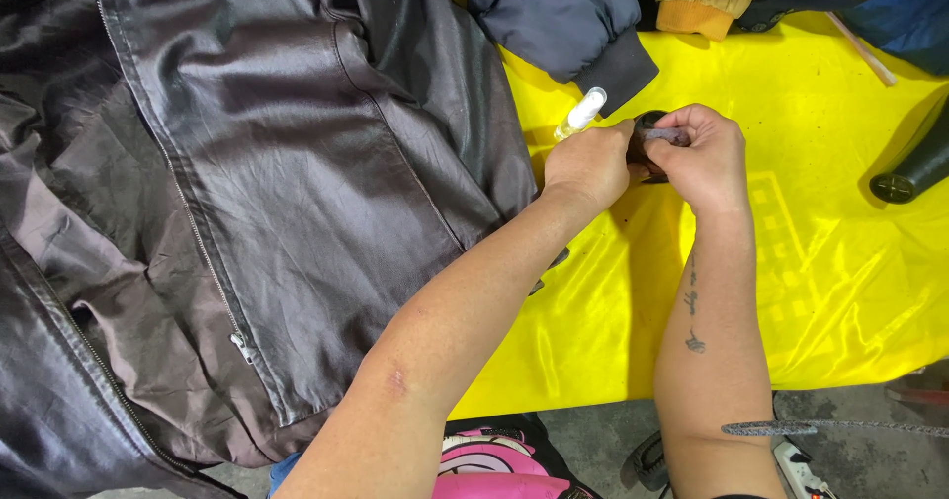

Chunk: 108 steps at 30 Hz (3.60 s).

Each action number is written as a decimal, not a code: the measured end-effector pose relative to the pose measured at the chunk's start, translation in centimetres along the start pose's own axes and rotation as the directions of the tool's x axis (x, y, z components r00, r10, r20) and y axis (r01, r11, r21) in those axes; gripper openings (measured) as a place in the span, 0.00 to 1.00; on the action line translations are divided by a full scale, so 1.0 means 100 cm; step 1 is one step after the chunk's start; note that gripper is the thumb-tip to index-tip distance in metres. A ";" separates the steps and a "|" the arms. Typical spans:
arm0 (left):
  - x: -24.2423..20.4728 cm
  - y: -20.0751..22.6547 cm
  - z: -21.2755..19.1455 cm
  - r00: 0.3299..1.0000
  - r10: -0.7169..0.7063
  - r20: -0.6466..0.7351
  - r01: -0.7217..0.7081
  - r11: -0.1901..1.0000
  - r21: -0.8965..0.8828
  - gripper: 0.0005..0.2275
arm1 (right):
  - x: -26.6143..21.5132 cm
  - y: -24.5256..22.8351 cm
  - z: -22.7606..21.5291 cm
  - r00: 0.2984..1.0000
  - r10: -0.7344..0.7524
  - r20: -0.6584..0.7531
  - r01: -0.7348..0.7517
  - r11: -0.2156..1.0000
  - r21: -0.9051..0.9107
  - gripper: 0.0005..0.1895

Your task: The person uses a small abrasive tool to scrub the surface of a black leather jacket laid on a yellow table. They repeatedly dip the tool into a small container of dark substance and apply it to the jacket's seams and panels while holding the fabric steady with their other hand.

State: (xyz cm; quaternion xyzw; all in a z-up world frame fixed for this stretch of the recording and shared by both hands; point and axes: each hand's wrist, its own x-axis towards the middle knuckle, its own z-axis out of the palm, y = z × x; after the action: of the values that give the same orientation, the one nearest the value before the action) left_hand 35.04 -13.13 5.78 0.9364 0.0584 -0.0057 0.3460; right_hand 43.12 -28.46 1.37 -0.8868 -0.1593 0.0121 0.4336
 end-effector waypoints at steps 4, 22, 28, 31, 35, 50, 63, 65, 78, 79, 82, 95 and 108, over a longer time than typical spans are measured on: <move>-0.003 0.002 -0.004 1.000 -0.001 0.006 0.001 1.000 0.016 0.09 | -0.001 -0.001 -0.001 1.000 -0.002 0.007 0.002 1.000 0.009 0.12; -0.021 -0.005 -0.009 0.981 0.008 0.191 0.009 0.996 -0.087 0.32 | 0.015 0.026 -0.004 1.000 0.022 -0.016 -0.017 0.962 0.271 0.13; -0.106 -0.028 -0.024 0.916 0.401 -0.024 -0.388 0.899 0.205 0.28 | 0.023 0.050 -0.009 0.999 0.029 -0.033 -0.016 0.942 0.336 0.13; -0.165 -0.069 -0.033 0.841 0.520 -0.151 -0.492 0.850 0.186 0.20 | 0.021 0.045 -0.008 0.999 0.050 -0.009 -0.042 0.898 0.438 0.15; -0.251 -0.119 -0.058 0.845 0.426 -0.323 -0.408 0.904 0.126 0.11 | 0.001 0.011 -0.008 0.980 0.190 0.057 -0.178 0.722 0.668 0.13; -0.341 -0.170 -0.039 0.871 0.257 -0.420 -0.190 0.962 0.195 0.05 | -0.231 -0.092 0.091 0.908 -0.349 0.233 0.258 0.902 0.346 0.10; -0.356 -0.189 -0.045 0.915 0.109 -0.388 -0.088 0.993 0.074 0.10 | -0.246 -0.135 0.142 0.706 -0.604 0.371 0.555 0.796 0.240 0.08; -0.353 -0.194 -0.035 0.882 0.117 -0.456 -0.095 0.993 0.072 0.10 | -0.252 -0.140 0.151 0.699 -0.628 0.342 0.566 0.778 0.272 0.09; -0.355 -0.201 -0.036 0.872 0.129 -0.472 -0.122 0.992 0.045 0.10 | -0.241 -0.136 0.162 0.473 -0.725 0.501 0.758 0.625 0.188 0.11; -0.356 -0.201 -0.036 0.871 0.130 -0.474 -0.124 0.991 0.045 0.10 | -0.239 -0.144 0.158 0.474 -0.725 0.501 0.759 0.624 0.185 0.11; -0.355 -0.202 -0.036 0.869 0.136 -0.475 -0.134 0.990 0.039 0.10 | -0.235 -0.160 0.152 0.552 -0.648 0.524 0.654 0.727 0.210 0.10; -0.355 -0.200 -0.032 0.838 0.135 -0.529 -0.112 0.991 0.076 0.06 | -0.229 -0.141 0.152 0.558 -0.637 0.533 0.659 0.730 0.183 0.09; -0.343 -0.189 -0.027 0.847 0.171 -0.503 -0.050 0.968 0.245 0.07 | -0.239 -0.128 0.159 0.611 -0.666 0.428 0.702 0.706 0.097 0.08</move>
State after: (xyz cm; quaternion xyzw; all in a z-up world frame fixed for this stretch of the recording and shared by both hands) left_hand -1.27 -0.70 -2.66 0.9375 0.0944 0.2610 0.2098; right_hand 14.40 -15.92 -1.43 -0.7492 -0.5776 0.0356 0.3222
